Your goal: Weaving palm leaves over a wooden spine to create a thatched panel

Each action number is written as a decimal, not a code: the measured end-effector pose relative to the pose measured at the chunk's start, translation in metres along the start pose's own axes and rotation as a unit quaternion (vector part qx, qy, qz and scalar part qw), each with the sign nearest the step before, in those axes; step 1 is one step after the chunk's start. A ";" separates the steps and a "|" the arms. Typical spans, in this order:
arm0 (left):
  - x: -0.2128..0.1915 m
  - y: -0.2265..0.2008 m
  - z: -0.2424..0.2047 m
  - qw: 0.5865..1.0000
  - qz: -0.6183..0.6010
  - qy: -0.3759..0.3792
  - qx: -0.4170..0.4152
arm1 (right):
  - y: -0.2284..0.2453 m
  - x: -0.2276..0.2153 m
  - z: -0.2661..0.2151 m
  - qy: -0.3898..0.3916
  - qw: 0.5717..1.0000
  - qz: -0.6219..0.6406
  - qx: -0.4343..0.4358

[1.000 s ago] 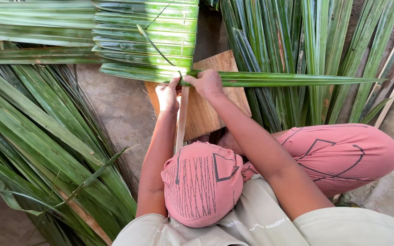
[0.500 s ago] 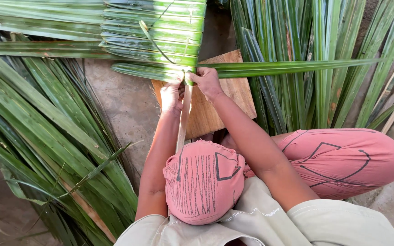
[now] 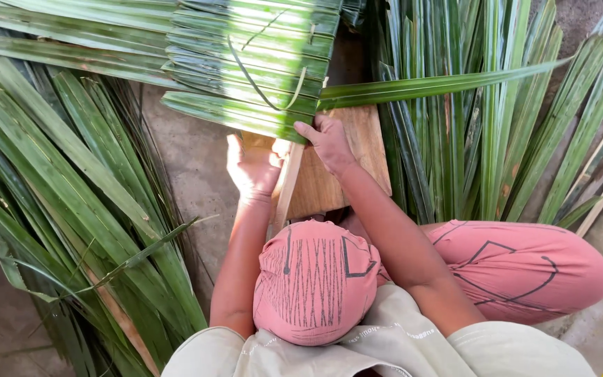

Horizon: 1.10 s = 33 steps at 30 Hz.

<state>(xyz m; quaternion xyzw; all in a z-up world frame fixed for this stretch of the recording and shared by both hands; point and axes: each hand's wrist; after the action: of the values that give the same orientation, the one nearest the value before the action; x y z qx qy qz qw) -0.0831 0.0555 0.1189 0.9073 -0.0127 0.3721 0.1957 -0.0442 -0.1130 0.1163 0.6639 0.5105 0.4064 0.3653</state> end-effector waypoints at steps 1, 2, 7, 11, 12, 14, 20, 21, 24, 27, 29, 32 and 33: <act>0.009 -0.009 -0.009 1.000 -0.001 0.003 0.003 | 0.002 0.001 0.000 0.004 1.000 -0.001 -0.001; 0.017 -0.017 -0.019 0.998 -0.022 0.048 0.043 | 0.004 0.002 0.000 0.006 1.000 -0.005 0.000; 0.064 -0.095 -0.082 0.963 -0.083 0.137 0.219 | -0.006 -0.017 0.004 0.003 1.000 -0.005 0.011; 0.014 -0.150 -0.073 0.941 0.083 0.045 0.325 | -0.027 -0.034 0.013 0.018 1.000 -0.015 0.021; -0.006 -0.161 -0.056 0.964 0.085 -0.001 0.253 | -0.037 -0.035 0.020 -0.003 1.000 -0.020 0.024; -0.014 -0.099 -0.028 0.948 0.230 -0.077 0.207 | -0.043 -0.038 0.025 0.003 0.999 -0.010 0.032; -0.008 -0.032 0.052 0.846 0.443 -0.114 0.275 | -0.056 -0.049 0.031 -0.012 0.999 0.022 0.047; -0.002 -0.028 0.060 0.774 0.501 -0.130 0.365 | -0.057 -0.049 0.032 -0.017 0.998 0.028 0.048; 0.021 0.000 0.033 0.512 0.662 -0.100 0.539 | -0.058 -0.049 0.032 -0.010 0.999 0.018 0.035; -0.040 -0.029 0.071 0.828 0.427 -0.143 0.332 | -0.048 -0.042 0.033 -0.005 0.999 0.016 0.039; -0.035 -0.017 0.075 0.820 0.481 -0.159 0.266 | -0.050 -0.044 0.035 -0.004 0.999 0.013 0.039; -0.044 -0.004 0.093 0.817 0.500 -0.185 0.218 | -0.041 -0.039 0.033 -0.003 0.999 0.009 0.044; -0.049 0.001 0.102 0.828 0.470 -0.192 0.236 | -0.035 -0.038 0.031 -0.005 0.999 0.004 0.045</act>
<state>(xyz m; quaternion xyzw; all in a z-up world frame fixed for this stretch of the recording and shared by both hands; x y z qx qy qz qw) -0.0502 0.0111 0.0199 0.8633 -0.3869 0.2287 -0.2294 -0.0353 -0.1449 0.0659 0.6839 0.5239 0.3814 0.3353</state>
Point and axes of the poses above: each hand's wrist, its own z-axis towards the middle knuckle, its own x-axis out of the palm, y = z × x, and after that the axes turned 10 degrees about -x, right-handed
